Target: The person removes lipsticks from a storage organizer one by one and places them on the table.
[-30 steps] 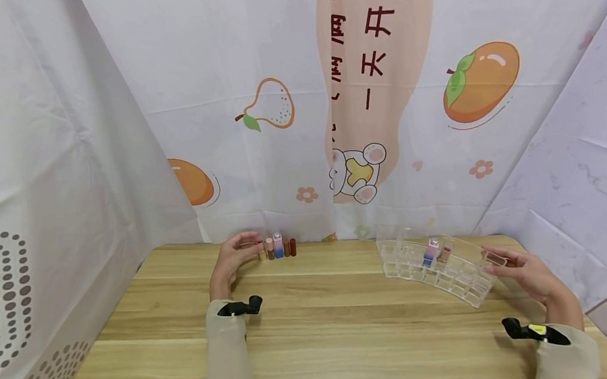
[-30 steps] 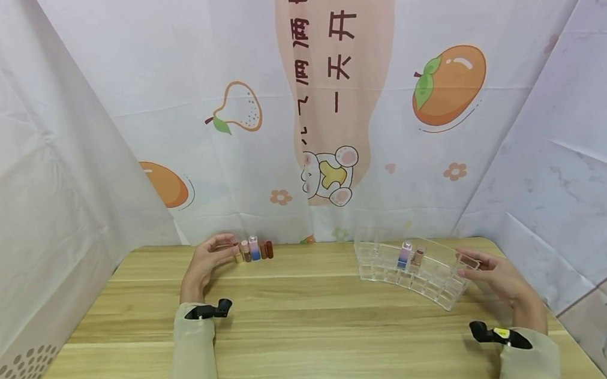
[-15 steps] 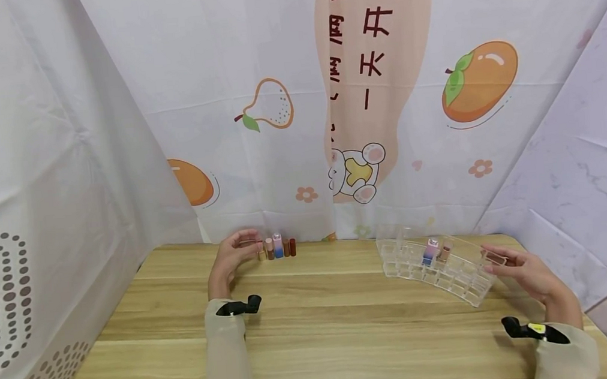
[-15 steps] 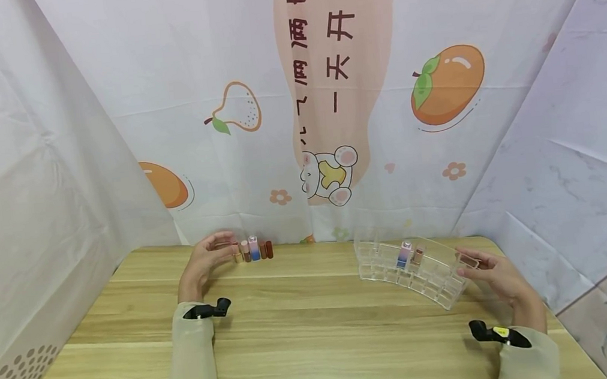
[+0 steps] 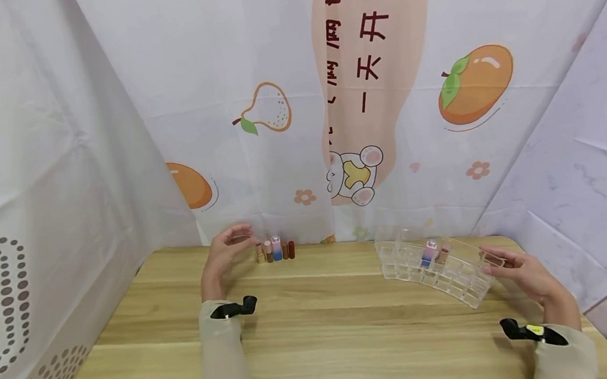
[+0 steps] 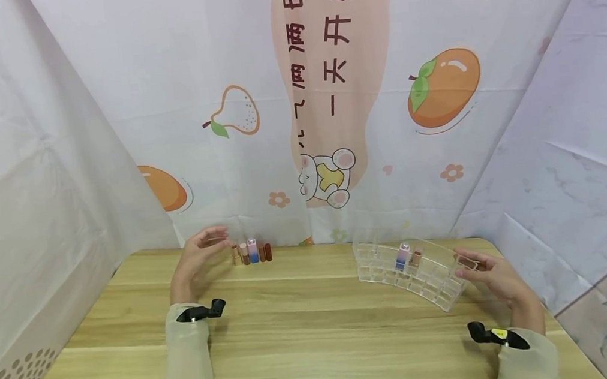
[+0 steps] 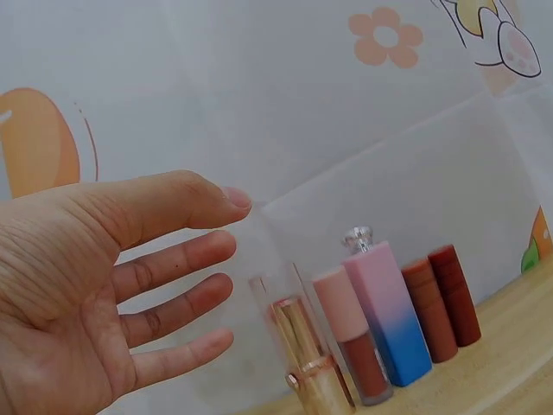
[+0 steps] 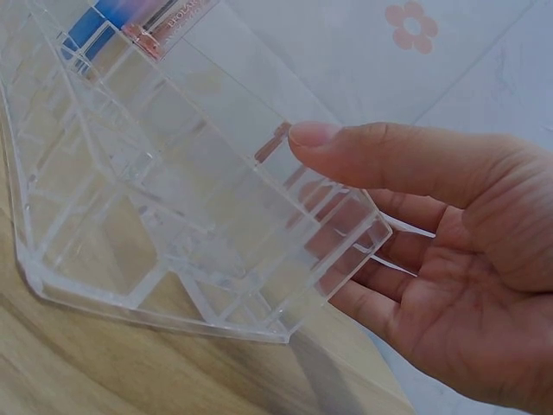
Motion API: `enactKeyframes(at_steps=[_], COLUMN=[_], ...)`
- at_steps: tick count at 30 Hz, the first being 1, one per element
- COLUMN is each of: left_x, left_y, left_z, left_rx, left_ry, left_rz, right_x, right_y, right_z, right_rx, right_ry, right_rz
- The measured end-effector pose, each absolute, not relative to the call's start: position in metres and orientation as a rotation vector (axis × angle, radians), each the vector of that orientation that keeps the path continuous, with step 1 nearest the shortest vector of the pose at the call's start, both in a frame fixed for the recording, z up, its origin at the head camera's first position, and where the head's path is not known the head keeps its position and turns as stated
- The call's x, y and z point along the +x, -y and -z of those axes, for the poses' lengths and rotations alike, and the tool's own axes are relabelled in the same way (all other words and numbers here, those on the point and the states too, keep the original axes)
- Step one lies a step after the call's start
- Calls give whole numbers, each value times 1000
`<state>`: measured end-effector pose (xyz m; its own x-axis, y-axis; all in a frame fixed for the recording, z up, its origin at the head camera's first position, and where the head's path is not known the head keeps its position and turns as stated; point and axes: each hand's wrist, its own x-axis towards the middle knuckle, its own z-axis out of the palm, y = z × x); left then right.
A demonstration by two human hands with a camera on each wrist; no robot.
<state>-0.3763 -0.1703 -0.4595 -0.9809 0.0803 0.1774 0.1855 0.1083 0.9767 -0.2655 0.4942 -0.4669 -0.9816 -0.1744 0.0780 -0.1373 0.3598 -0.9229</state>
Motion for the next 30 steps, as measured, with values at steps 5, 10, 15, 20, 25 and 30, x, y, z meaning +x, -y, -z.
enactKeyframes(at_steps=[5, 10, 15, 20, 25, 30], left_x=[-375, -370, -367, -361, -361, -362], left_y=[172, 170, 165, 154, 134, 107], left_z=[454, 440, 427, 410, 382, 356], left_rx=[-331, -367, -434, -547, -677, -802], left_ry=[2283, 2315, 2326, 2360, 2347, 2387], left_rz=[1992, 1892, 1865, 1875, 1863, 1821], right_x=[-266, -267, -266, -265, -266, -267], right_y=[-493, -494, -494, -493, -492, -494], right_z=[467, 467, 469, 473, 472, 471], right_rx=[-281, -281, -289, -295, -311, -322], right_ry=[-2565, -2556, -2562, -2542, -2533, -2526], right_rz=[1740, 1745, 1756, 1776, 1799, 1818])
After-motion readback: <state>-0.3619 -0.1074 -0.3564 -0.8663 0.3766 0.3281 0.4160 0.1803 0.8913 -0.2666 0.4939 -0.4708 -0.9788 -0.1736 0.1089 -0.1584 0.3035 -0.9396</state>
